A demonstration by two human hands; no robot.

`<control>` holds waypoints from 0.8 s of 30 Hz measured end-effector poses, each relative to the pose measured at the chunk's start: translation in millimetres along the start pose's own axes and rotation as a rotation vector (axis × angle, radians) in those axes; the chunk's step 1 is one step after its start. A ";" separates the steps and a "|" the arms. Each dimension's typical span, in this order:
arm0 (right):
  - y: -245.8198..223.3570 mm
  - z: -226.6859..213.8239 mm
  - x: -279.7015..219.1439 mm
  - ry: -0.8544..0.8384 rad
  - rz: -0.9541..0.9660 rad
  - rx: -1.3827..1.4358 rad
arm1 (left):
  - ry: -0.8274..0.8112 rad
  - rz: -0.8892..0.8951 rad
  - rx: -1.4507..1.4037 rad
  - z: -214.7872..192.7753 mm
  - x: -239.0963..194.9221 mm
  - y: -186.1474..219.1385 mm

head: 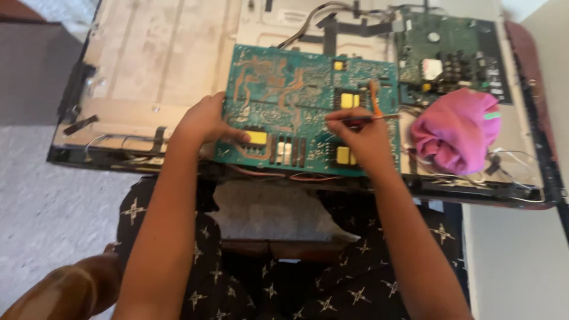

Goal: The person cleans a green circuit board using an orange toothbrush and a pink cloth. They scrub various components and traces on the board, then wipe the surface with the cloth.

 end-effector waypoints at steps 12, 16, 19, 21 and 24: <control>-5.9 4.2 -0.3 -0.131 0.133 0.436 | -0.003 -0.020 0.031 2.4 0.6 -2.5; -17.2 -5.4 1.6 -0.011 0.010 0.134 | 0.011 -0.009 0.008 -1.1 -3.1 1.5; -13.7 -9.7 -1.6 0.087 0.050 -0.109 | 0.002 -0.034 -0.003 -1.5 -4.5 1.4; -18.7 -3.8 -3.9 0.060 -0.007 -0.101 | -0.006 -0.042 -0.001 -1.4 -4.7 1.3; -32.2 1.0 -5.6 0.041 -0.122 -0.102 | -0.007 -0.042 -0.012 -1.5 -5.2 1.5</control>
Point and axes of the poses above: each hand's wrist, its own x-axis towards the middle knuckle, its own z-axis out of the palm, y = z × x, the point moved 9 cm from there along x, towards the middle knuckle, and after that the axes turned 1 degree about x, right-handed, at the moved point
